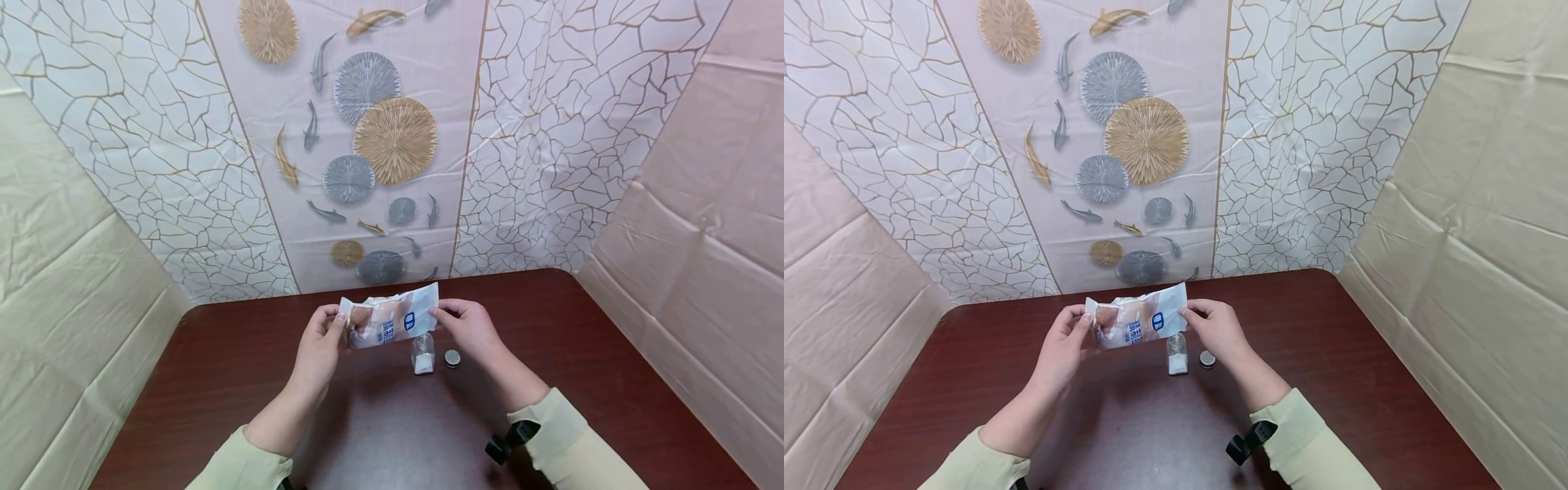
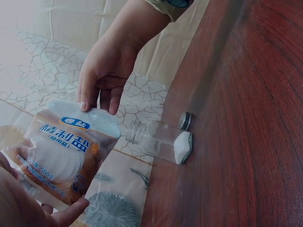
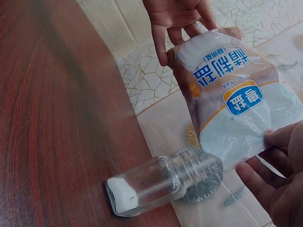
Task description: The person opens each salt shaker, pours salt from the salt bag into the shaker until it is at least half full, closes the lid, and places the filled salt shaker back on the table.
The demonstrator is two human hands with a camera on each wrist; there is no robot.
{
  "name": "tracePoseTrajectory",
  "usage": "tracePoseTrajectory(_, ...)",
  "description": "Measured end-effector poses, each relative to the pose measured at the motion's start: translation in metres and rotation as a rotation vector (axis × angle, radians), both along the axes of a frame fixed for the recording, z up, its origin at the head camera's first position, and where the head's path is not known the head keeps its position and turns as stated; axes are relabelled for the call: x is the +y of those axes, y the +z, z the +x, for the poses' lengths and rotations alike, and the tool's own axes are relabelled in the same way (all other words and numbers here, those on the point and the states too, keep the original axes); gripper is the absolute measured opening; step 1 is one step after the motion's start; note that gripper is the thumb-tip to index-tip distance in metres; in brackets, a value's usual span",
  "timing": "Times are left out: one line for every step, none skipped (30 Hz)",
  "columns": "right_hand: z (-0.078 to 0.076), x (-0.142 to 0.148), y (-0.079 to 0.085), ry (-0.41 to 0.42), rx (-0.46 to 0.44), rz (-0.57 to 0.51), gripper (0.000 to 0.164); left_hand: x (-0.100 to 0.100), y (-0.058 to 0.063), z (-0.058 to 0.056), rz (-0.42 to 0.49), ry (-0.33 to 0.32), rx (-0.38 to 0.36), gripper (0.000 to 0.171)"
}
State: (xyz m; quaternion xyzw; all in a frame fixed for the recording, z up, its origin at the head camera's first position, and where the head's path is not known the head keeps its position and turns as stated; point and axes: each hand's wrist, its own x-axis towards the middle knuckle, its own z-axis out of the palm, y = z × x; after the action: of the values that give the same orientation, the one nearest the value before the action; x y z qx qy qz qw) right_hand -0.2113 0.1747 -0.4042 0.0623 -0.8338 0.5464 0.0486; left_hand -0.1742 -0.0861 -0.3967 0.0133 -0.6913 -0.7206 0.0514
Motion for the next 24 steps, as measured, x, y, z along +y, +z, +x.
tracePoseTrajectory(-0.0001,-0.0002,-0.0001,0.002,0.001,-0.001,0.022,-0.0002,0.0001,0.0,-0.004,0.001,-0.001,0.017)
tracePoseTrajectory(-0.0002,-0.0002,-0.0003,0.003,0.003,0.0,0.022,-0.0004,0.0002,0.0,-0.005,0.002,-0.003,0.016)
tracePoseTrajectory(-0.0003,-0.0002,-0.0004,0.003,0.002,-0.002,0.022,-0.0005,0.0006,0.0,-0.004,0.002,-0.007,0.016)
tracePoseTrajectory(-0.0003,-0.0003,-0.0005,0.004,0.003,-0.005,0.022,-0.0007,0.0008,0.0001,-0.006,0.002,-0.008,0.017)
tracePoseTrajectory(-0.0004,-0.0003,-0.0006,0.004,0.004,-0.005,0.022,-0.0009,0.0007,0.0001,-0.006,0.0,-0.009,0.017)
tracePoseTrajectory(-0.0006,-0.0002,-0.0007,0.006,0.005,-0.006,0.022,-0.001,0.0007,0.0,-0.007,-0.001,-0.01,0.017)
tracePoseTrajectory(-0.0007,-0.0003,-0.0008,0.006,0.005,-0.009,0.022,-0.0012,0.0007,0.0,-0.008,-0.001,-0.009,0.017)
tracePoseTrajectory(-0.0008,-0.0002,-0.001,0.007,0.005,-0.01,0.022,-0.0013,0.0006,0.0,-0.008,-0.002,-0.008,0.017)
tracePoseTrajectory(-0.0009,-0.0003,-0.0012,0.009,0.005,-0.014,0.022,-0.0014,0.0005,-0.0001,-0.007,-0.001,-0.005,0.017)
tracePoseTrajectory(-0.0012,-0.0003,-0.0014,0.012,0.008,-0.014,0.022,-0.0015,0.0003,-0.0002,-0.005,-0.002,-0.003,0.017)
tracePoseTrajectory(-0.0015,-0.0003,-0.0016,0.013,0.01,-0.014,0.022,-0.0015,0.0002,-0.0002,-0.004,-0.002,-0.001,0.017)
tracePoseTrajectory(-0.0018,-0.0003,-0.0018,0.013,0.011,-0.016,0.022,-0.0015,0.0003,-0.0002,-0.006,-0.002,0.002,0.017)
tracePoseTrajectory(-0.002,-0.0005,-0.002,0.013,0.011,-0.017,0.022,-0.0015,0.0002,-0.0001,-0.007,-0.002,0.004,0.017)
tracePoseTrajectory(-0.0022,-0.0006,-0.0021,0.015,0.014,-0.017,0.022,-0.0016,0.0003,0.0,-0.006,-0.002,0.005,0.018)
tracePoseTrajectory(-0.0025,-0.0006,-0.0024,0.016,0.016,-0.019,0.022,-0.0016,0.0005,0.0002,-0.006,-0.003,0.007,0.018)
tracePoseTrajectory(-0.0026,-0.0007,-0.0024,0.018,0.018,-0.021,0.022,-0.0016,0.0007,0.0004,-0.007,-0.005,0.008,0.018)
tracePoseTrajectory(-0.0029,-0.0008,-0.0026,0.018,0.018,-0.023,0.022,-0.0015,0.0011,0.0007,-0.006,-0.005,0.01,0.019)
tracePoseTrajectory(-0.0031,-0.0008,-0.0028,0.019,0.019,-0.023,0.022,-0.0015,0.0017,0.001,-0.005,-0.006,0.011,0.019)
tracePoseTrajectory(-0.0033,-0.0006,-0.0029,0.019,0.019,-0.021,0.022,-0.0013,0.002,0.0012,-0.005,-0.007,0.01,0.019)
tracePoseTrajectory(-0.0034,-0.0004,-0.0029,0.02,0.019,-0.025,0.022,-0.001,0.0024,0.0012,-0.004,-0.007,0.011,0.019)
tracePoseTrajectory(-0.0035,-0.0002,-0.0029,0.019,0.016,-0.024,0.022,-0.0006,0.0026,0.0012,-0.002,-0.008,0.012,0.019)
tracePoseTrajectory(-0.0034,0.0001,-0.0026,0.018,0.014,-0.023,0.022,-0.0003,0.0028,0.0012,0.001,-0.01,0.013,0.019)
tracePoseTrajectory(-0.0034,0.0004,-0.0025,0.016,0.013,-0.021,0.022,0.0,0.0031,0.0012,0.003,-0.01,0.013,0.019)
tracePoseTrajectory(-0.0031,0.0007,-0.0024,0.018,0.015,-0.019,0.022,0.0002,0.0031,0.0011,0.005,-0.011,0.013,0.019)
